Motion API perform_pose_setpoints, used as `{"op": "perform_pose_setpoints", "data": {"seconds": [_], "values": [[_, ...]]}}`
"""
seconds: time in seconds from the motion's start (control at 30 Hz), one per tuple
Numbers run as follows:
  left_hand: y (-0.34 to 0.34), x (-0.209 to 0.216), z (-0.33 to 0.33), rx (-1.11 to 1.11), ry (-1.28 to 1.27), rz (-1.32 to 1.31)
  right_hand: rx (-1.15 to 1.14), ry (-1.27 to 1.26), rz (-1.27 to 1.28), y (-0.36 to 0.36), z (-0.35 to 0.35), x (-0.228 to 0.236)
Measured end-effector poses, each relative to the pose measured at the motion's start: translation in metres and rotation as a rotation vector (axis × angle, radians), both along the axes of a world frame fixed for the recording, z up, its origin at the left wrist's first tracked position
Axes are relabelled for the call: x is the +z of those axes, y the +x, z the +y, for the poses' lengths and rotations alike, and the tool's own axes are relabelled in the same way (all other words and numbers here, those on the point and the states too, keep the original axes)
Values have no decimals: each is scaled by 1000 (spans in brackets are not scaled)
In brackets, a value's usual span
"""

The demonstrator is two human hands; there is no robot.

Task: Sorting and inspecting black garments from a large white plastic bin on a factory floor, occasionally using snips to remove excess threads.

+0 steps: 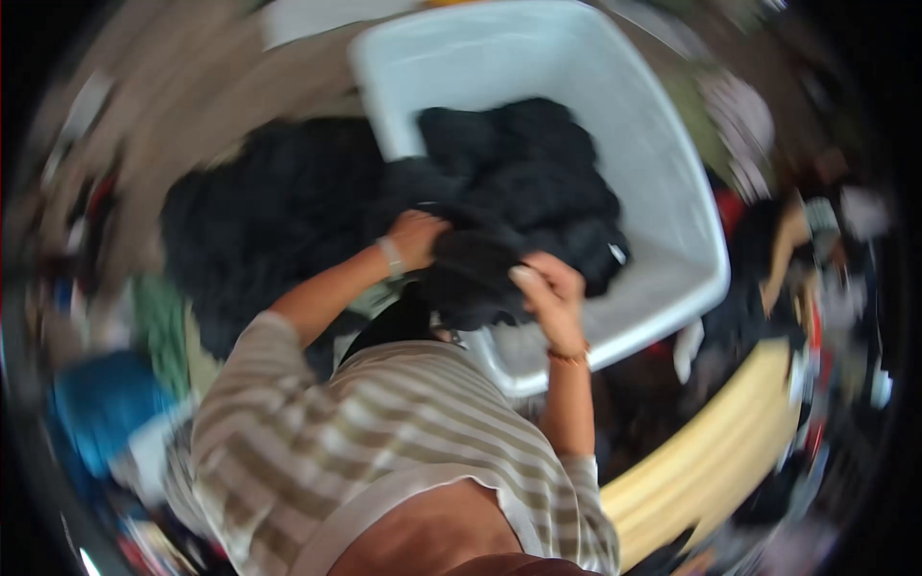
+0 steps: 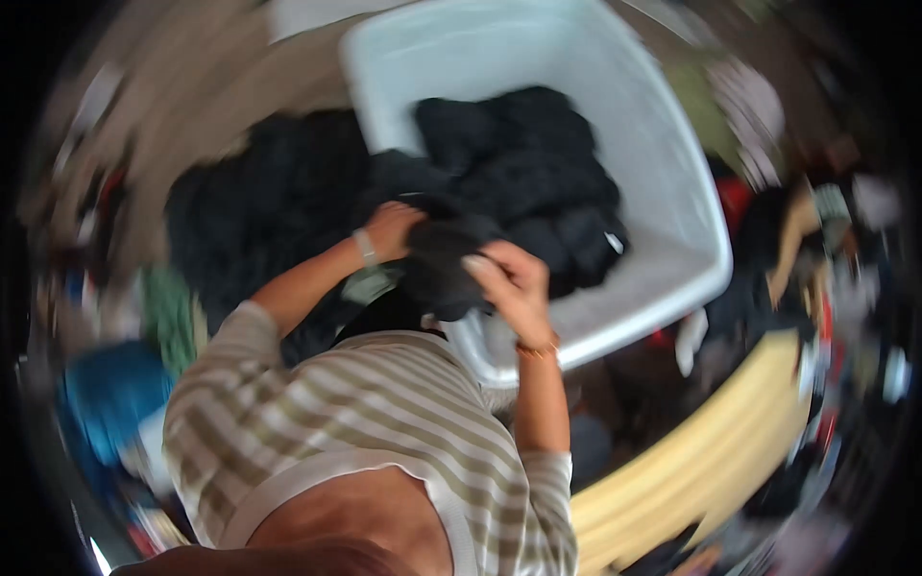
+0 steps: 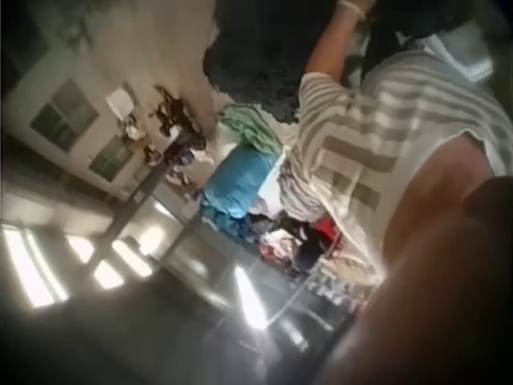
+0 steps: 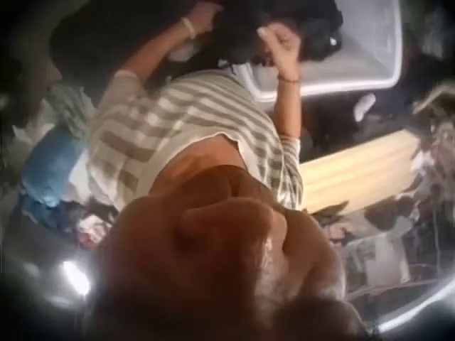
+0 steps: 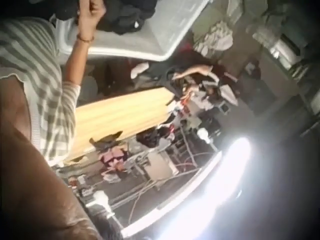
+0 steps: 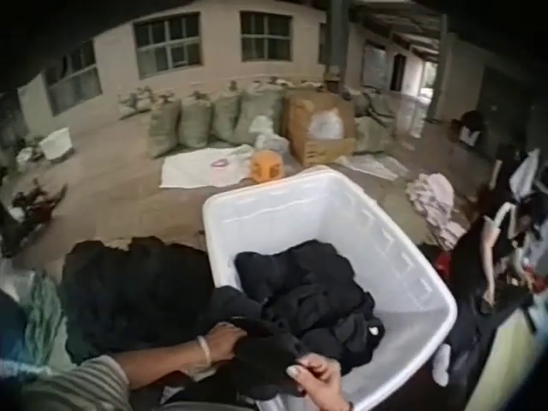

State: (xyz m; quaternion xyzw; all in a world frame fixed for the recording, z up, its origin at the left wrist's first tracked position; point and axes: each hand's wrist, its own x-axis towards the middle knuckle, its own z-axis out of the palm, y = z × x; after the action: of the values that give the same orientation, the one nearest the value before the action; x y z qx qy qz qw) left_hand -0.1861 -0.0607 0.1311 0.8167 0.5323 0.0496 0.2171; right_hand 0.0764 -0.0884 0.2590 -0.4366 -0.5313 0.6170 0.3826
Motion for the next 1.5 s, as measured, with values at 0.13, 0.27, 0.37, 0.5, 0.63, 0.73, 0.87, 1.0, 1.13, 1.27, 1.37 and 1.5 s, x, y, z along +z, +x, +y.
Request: {"op": "perform_pose_setpoints", "data": {"seconds": [0.13,0.27,0.37,0.5,0.63,0.73,0.87,1.0,1.13,1.27,1.37,1.5], "values": [[-59,34,-11,412,-2,-328,-105,70,44,-7,21,-27],[-169,110,-39,703,278,-248,-19,-4,79,-5,35,-49],[-239,207,-65,1046,441,40,-9,-34,42,-9,39,-58],[-382,284,-92,1109,964,-147,-20,-78,71,-11,45,-69],[-480,253,-87,1112,1100,585,-50,-136,23,-27,55,-85],[-472,165,-74,1157,440,470,-69,-191,5,-28,64,-112],[-349,46,-48,972,24,-63,-199,-399,-185,5,76,-176],[-209,11,1,681,-63,-100,-433,-702,-314,33,89,-232],[-112,-6,51,360,137,-146,-700,-729,-500,76,111,-335],[-74,-18,81,21,107,3,-802,-935,-559,94,138,-359],[-67,-37,83,-6,-30,62,-788,-1036,-726,84,151,-389],[-63,-41,86,23,-122,92,-901,-1284,-789,51,173,-394]]}}
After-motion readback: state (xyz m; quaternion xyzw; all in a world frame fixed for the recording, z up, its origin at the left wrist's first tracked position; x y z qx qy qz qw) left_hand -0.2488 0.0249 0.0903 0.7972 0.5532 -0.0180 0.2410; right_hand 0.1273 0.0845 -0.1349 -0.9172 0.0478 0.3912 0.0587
